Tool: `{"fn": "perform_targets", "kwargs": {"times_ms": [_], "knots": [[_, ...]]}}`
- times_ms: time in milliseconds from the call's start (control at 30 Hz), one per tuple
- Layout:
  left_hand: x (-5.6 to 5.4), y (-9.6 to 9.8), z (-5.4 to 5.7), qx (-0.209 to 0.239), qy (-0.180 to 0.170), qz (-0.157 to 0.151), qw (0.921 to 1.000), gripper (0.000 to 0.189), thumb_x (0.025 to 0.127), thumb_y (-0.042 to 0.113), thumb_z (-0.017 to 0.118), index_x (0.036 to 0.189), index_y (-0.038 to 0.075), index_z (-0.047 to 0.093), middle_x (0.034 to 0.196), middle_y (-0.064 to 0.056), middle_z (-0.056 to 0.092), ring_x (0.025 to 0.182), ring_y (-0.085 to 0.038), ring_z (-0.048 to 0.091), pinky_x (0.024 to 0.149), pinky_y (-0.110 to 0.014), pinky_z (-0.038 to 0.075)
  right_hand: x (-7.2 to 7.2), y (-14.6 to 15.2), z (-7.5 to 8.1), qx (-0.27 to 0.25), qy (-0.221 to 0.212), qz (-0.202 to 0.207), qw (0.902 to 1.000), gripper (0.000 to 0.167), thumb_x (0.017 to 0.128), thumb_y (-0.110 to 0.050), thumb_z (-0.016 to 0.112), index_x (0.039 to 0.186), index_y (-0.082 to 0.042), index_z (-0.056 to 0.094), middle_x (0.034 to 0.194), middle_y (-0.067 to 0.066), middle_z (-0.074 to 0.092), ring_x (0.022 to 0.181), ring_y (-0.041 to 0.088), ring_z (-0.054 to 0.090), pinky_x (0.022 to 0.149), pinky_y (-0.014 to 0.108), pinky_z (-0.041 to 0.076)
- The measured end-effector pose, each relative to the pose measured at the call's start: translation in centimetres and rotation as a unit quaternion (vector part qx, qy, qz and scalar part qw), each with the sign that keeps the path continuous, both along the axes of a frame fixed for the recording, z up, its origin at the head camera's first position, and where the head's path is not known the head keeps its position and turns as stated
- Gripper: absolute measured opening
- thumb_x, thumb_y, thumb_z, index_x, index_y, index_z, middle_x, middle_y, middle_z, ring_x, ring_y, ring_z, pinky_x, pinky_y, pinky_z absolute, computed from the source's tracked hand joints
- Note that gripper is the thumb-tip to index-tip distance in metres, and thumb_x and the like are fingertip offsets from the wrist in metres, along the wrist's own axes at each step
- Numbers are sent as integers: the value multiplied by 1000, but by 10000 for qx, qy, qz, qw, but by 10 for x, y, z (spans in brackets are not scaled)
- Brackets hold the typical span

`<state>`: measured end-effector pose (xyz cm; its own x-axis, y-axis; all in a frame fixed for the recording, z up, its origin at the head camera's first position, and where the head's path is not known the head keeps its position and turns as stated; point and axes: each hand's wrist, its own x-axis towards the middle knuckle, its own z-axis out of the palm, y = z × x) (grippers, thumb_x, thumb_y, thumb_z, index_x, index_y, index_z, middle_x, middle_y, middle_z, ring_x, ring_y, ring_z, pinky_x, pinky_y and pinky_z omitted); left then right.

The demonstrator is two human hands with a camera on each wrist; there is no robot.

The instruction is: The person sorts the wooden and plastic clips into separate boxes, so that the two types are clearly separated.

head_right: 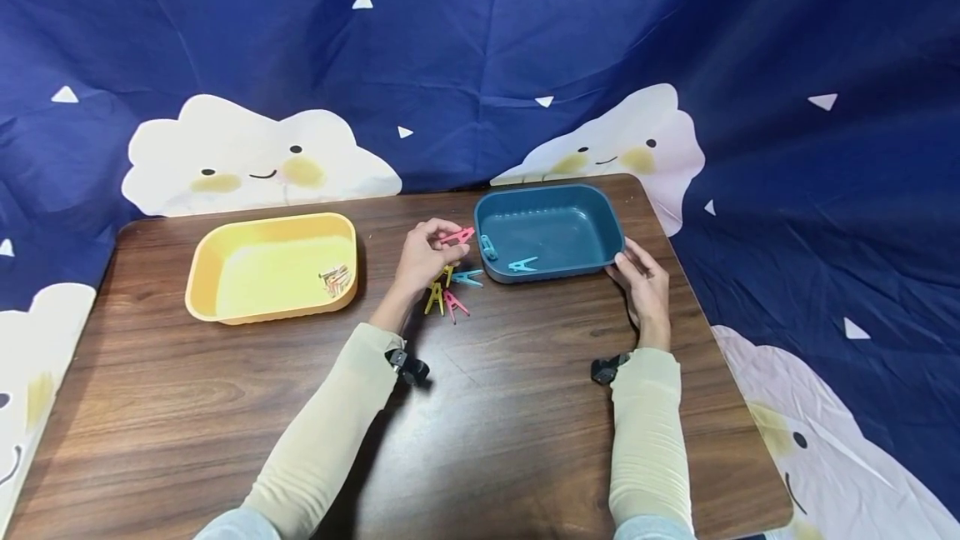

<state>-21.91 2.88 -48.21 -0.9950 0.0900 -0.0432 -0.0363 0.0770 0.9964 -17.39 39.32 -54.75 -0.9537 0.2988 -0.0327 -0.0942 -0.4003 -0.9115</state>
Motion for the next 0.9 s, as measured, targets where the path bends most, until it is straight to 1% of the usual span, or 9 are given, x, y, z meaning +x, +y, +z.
{"fn": "perform_targets", "kwargs": {"times_ms": [33, 200, 367, 467, 600, 667, 700, 767, 900], "knots": [[0, 2, 0, 3, 15, -19, 10000, 26, 81, -7, 79, 105, -3, 69, 100, -9, 50, 64, -6, 57, 70, -43, 62, 0, 0, 0, -24, 25, 2, 10000, 45, 93, 5, 69, 136, 5, 60, 100, 8, 67, 96, 16, 67, 84, 33, 59], [0, 7, -5, -54, 23, -92, 9999, 26, 80, -5, 81, 104, 0, 71, 97, -7, 51, 66, -7, 57, 63, -27, 59, -1, -1, -1, -110, 95, 10, 9999, 44, 93, 7, 67, 136, 7, 59, 100, 10, 66, 95, 17, 67, 85, 35, 59], [1, 11, -8, -152, -9, -179, 9997, 27, 79, -4, 82, 103, 1, 72, 96, -7, 52, 66, -7, 56, 60, -20, 55, 0, -1, 0, -32, 14, -30, 10000, 45, 93, 6, 68, 137, 6, 59, 101, 9, 67, 96, 16, 67, 84, 34, 59], [0, 14, -8, -195, -23, -273, 9994, 26, 80, -5, 82, 103, 0, 71, 96, -7, 51, 64, -13, 61, 60, -24, 57, 0, -1, 0, -10, -8, -19, 10000, 46, 93, 4, 70, 137, 6, 59, 103, 9, 69, 98, 16, 67, 84, 33, 59], [1, 19, -7, -118, -98, -501, 9986, 26, 80, -6, 81, 104, -2, 70, 92, -11, 58, 69, -37, 68, 68, -45, 61, 1, 0, 0, -29, -5, -22, 10000, 45, 93, 4, 70, 137, 5, 59, 103, 9, 69, 98, 16, 67, 84, 33, 59], [1, 22, -8, -132, -109, -610, 9980, 25, 81, -5, 81, 104, -1, 70, 91, -15, 62, 72, -42, 68, 72, -52, 60, 1, 0, 0, -36, -2, -34, 10000, 45, 93, 4, 70, 136, 5, 60, 103, 9, 69, 98, 16, 67, 84, 33, 59], [1, 23, -8, -118, -123, -655, 9977, 25, 81, -6, 80, 104, -1, 70, 91, -17, 63, 73, -42, 68, 73, -55, 59, 1, 0, 0, -32, -7, -38, 10000, 45, 93, 4, 70, 136, 5, 60, 103, 9, 68, 97, 16, 68, 84, 33, 59], [1, 25, -8, -170, -118, -706, 9973, 24, 81, -5, 81, 103, -1, 71, 92, -20, 62, 69, -38, 68, 74, -56, 59, 1, 0, 1, -56, -9, -30, 10000, 45, 93, 5, 69, 137, 5, 59, 103, 10, 68, 97, 17, 67, 85, 34, 59], [2, 28, -9, -204, -153, -736, 9970, 24, 82, -5, 80, 103, 0, 71, 89, -17, 60, 61, -25, 66, 74, -58, 58, 1, -1, 2, -102, -45, -36, 9999, 46, 93, 5, 69, 137, 6, 58, 104, 10, 67, 99, 18, 67, 85, 34, 59]]}}
